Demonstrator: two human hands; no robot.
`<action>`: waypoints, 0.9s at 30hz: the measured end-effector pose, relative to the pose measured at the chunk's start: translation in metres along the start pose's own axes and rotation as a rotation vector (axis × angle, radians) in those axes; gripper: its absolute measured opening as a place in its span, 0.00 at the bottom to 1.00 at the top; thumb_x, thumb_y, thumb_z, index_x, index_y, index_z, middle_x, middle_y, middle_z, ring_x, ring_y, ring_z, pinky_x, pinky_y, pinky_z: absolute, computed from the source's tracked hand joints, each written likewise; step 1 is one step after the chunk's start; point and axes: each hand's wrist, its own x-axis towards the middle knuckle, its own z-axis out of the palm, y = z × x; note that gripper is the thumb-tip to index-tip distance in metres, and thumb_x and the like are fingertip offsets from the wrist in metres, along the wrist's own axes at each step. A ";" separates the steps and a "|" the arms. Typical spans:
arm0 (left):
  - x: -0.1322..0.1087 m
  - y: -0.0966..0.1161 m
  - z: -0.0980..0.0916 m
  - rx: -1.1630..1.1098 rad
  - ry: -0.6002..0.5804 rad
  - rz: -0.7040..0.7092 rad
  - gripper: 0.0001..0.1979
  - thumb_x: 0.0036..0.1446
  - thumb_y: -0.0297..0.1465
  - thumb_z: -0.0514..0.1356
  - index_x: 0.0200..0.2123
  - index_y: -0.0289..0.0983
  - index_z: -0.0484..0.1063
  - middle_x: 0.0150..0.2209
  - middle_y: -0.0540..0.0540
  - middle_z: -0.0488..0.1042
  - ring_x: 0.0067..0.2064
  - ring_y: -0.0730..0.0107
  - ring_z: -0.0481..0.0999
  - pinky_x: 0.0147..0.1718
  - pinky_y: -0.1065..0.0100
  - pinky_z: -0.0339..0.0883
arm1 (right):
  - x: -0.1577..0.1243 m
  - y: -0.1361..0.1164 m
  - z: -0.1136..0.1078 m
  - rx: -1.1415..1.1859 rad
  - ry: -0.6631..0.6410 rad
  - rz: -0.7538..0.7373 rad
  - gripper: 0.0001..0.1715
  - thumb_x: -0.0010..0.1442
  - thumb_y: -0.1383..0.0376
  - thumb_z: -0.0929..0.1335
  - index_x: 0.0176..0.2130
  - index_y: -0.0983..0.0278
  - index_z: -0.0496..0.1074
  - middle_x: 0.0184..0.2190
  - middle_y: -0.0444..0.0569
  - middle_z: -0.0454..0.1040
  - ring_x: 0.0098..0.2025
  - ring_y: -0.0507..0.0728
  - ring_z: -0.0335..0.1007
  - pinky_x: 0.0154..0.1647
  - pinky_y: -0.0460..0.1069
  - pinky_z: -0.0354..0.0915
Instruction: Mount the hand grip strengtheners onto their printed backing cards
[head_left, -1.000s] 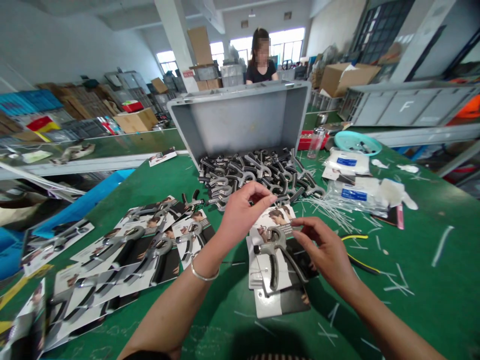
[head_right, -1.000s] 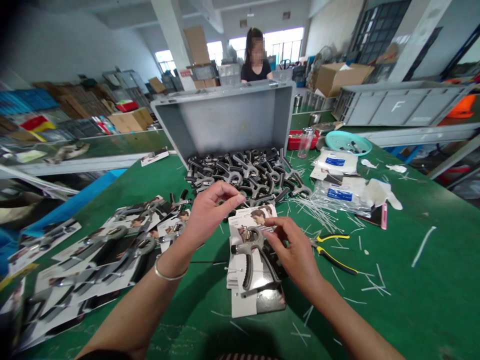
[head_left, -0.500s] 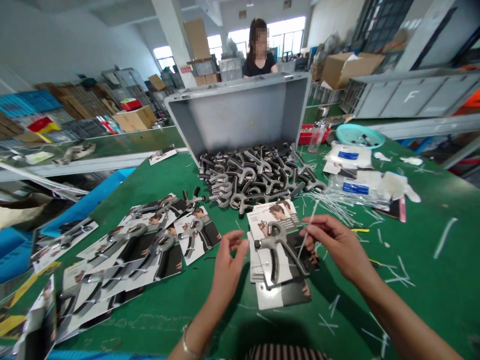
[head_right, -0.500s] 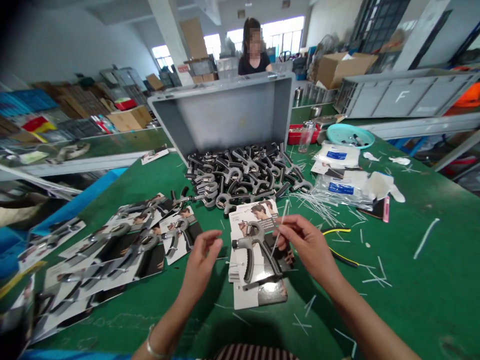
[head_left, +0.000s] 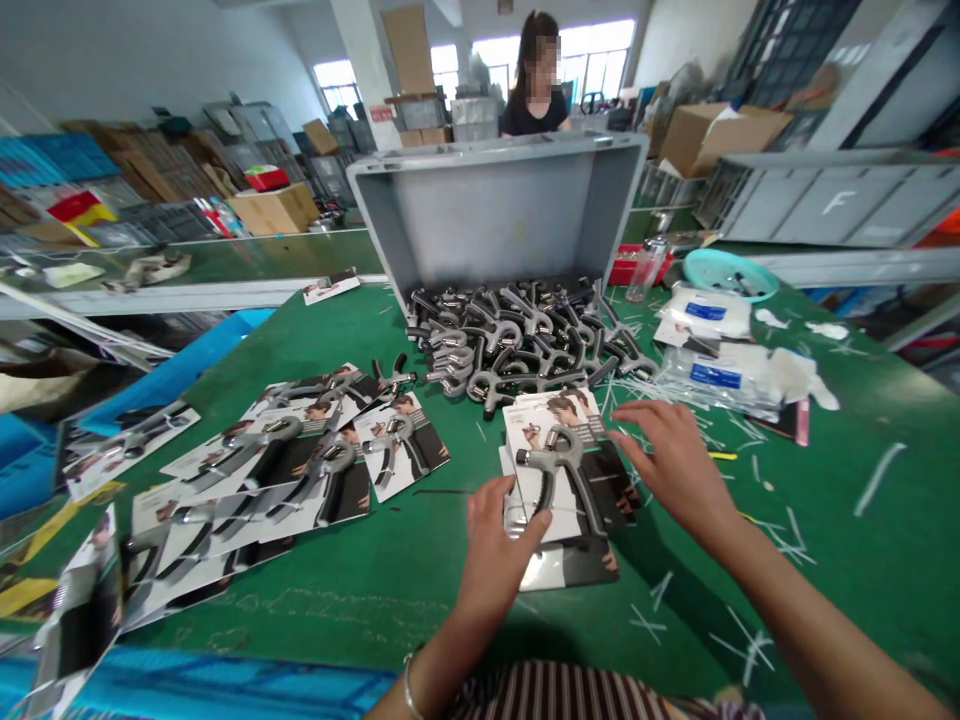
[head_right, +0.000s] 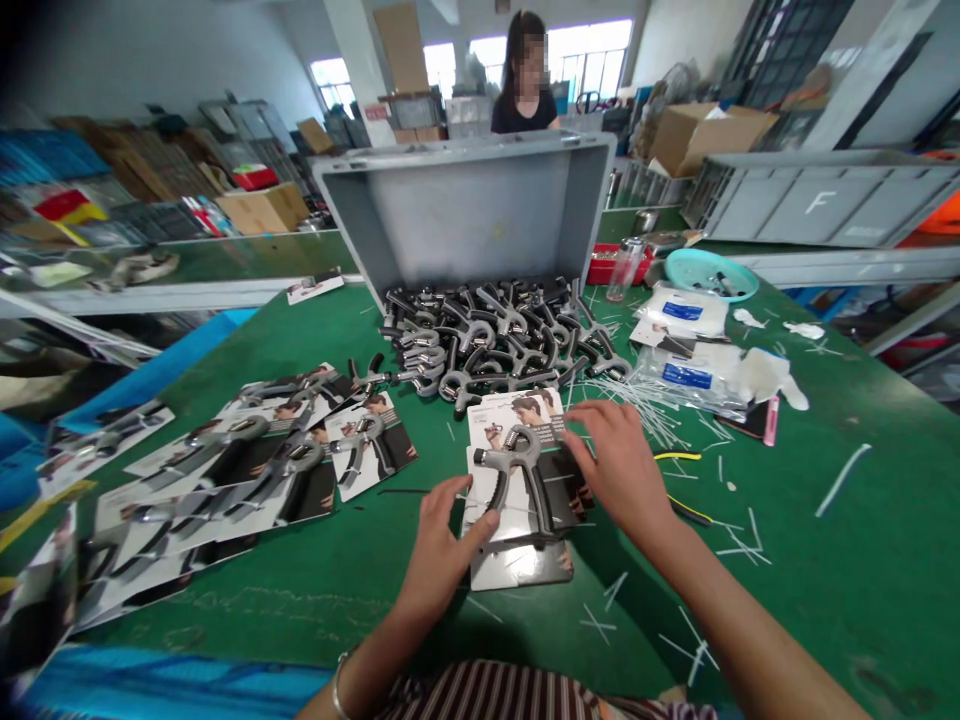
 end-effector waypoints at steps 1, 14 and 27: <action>-0.002 -0.002 -0.003 -0.012 -0.004 -0.006 0.21 0.56 0.37 0.63 0.52 0.40 0.68 0.52 0.41 0.70 0.56 0.54 0.67 0.58 0.49 0.59 | -0.007 -0.010 -0.001 -0.022 -0.102 -0.080 0.10 0.66 0.60 0.65 0.43 0.62 0.73 0.44 0.54 0.74 0.48 0.64 0.66 0.51 0.61 0.62; 0.005 0.017 -0.008 0.120 -0.124 0.226 0.08 0.61 0.29 0.58 0.44 0.39 0.74 0.39 0.44 0.73 0.44 0.60 0.72 0.46 0.58 0.66 | -0.027 -0.070 0.020 -0.125 -0.397 -0.216 0.07 0.62 0.73 0.65 0.32 0.64 0.70 0.30 0.53 0.71 0.36 0.62 0.65 0.39 0.56 0.64; 0.025 0.006 -0.019 0.000 -0.193 0.351 0.09 0.63 0.30 0.58 0.41 0.40 0.78 0.39 0.45 0.73 0.43 0.65 0.73 0.45 0.66 0.67 | -0.042 -0.032 0.013 0.131 -0.386 -0.117 0.16 0.62 0.61 0.70 0.50 0.59 0.69 0.44 0.52 0.74 0.46 0.63 0.64 0.49 0.59 0.60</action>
